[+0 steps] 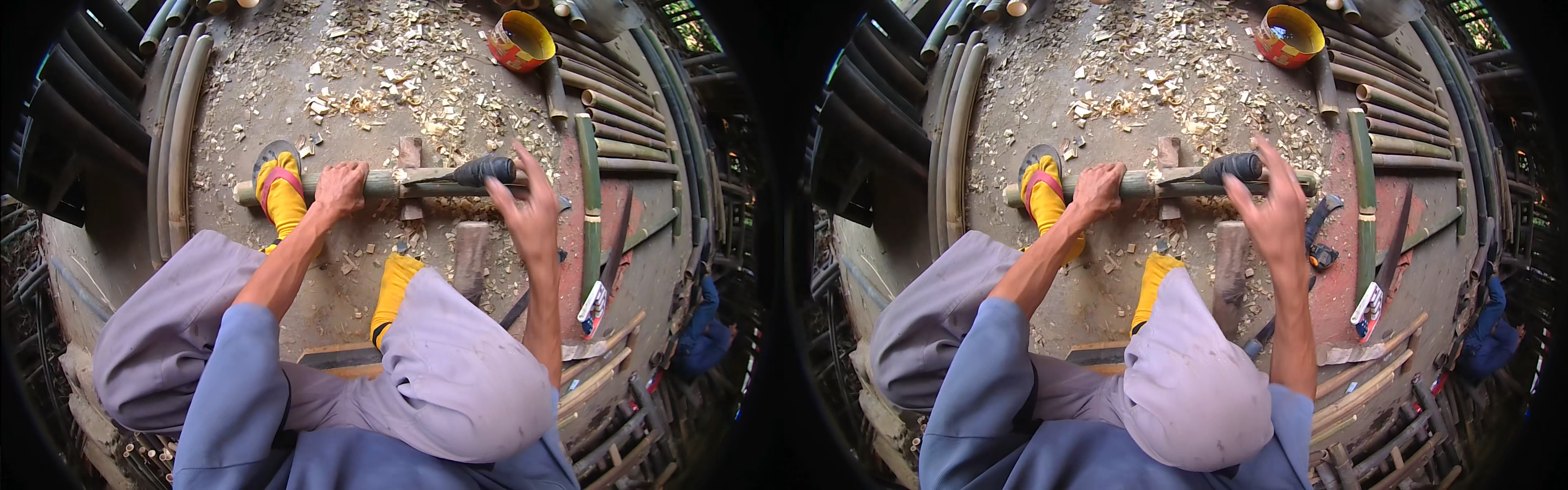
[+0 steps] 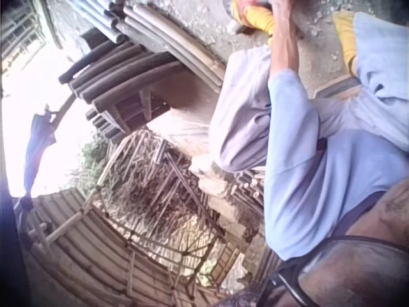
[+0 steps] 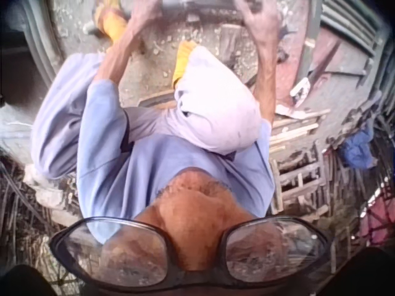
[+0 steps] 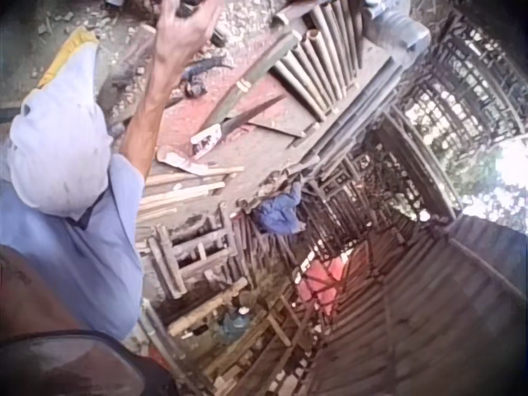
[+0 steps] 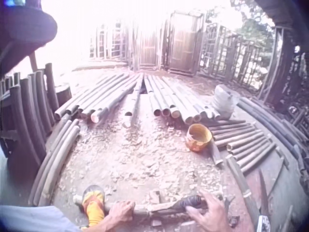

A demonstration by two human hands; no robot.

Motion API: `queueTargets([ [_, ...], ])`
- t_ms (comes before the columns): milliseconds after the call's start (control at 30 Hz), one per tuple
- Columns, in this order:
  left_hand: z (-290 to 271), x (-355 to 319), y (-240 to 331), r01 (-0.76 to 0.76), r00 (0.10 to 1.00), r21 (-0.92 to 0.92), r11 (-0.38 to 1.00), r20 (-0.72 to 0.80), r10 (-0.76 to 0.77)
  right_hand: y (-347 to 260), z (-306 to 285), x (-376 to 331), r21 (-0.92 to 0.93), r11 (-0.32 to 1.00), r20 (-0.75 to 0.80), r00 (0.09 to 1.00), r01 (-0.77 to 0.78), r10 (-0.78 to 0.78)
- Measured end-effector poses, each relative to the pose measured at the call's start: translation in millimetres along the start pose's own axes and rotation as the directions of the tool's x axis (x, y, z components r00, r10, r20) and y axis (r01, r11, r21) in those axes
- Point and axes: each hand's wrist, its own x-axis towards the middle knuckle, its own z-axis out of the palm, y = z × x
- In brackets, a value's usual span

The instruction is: The person carves and shapes bamboo stalks using a hand saw, a chisel, a wooden mallet, and a knife, working on the floor among several bamboo sections.

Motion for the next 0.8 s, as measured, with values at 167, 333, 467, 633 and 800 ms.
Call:
queueTargets([
  [167, -2, 10, 10, -0.069, 0.998, -0.040, 0.997, 0.012, 0.070, -13, -4, 33, -0.344, 0.939, 0.416, 0.898, 0.008, 0.144],
  [333, 4, 4, -3, -0.074, 0.997, -0.057, 0.996, -0.006, 0.074, 13, 47, -78, -0.283, 0.956, 0.000, 0.997, 0.076, -0.079],
  [467, -12, 17, 13, -0.093, 0.995, -0.064, 0.994, 0.040, 0.096, 56, 85, -130, -0.290, 0.953, -0.244, 0.957, 0.082, -0.156],
  [633, -14, 11, 48, -0.134, 0.963, -0.288, 0.948, -0.265, 0.055, 45, 88, -127, -0.244, 0.959, -0.076, 0.989, -0.144, 0.129],
  [800, -27, 52, 156, -0.243, 0.970, -0.231, 0.942, -0.086, 0.229, 44, 87, -110, -0.131, 0.935, 0.198, 0.915, -0.330, 0.351],
])
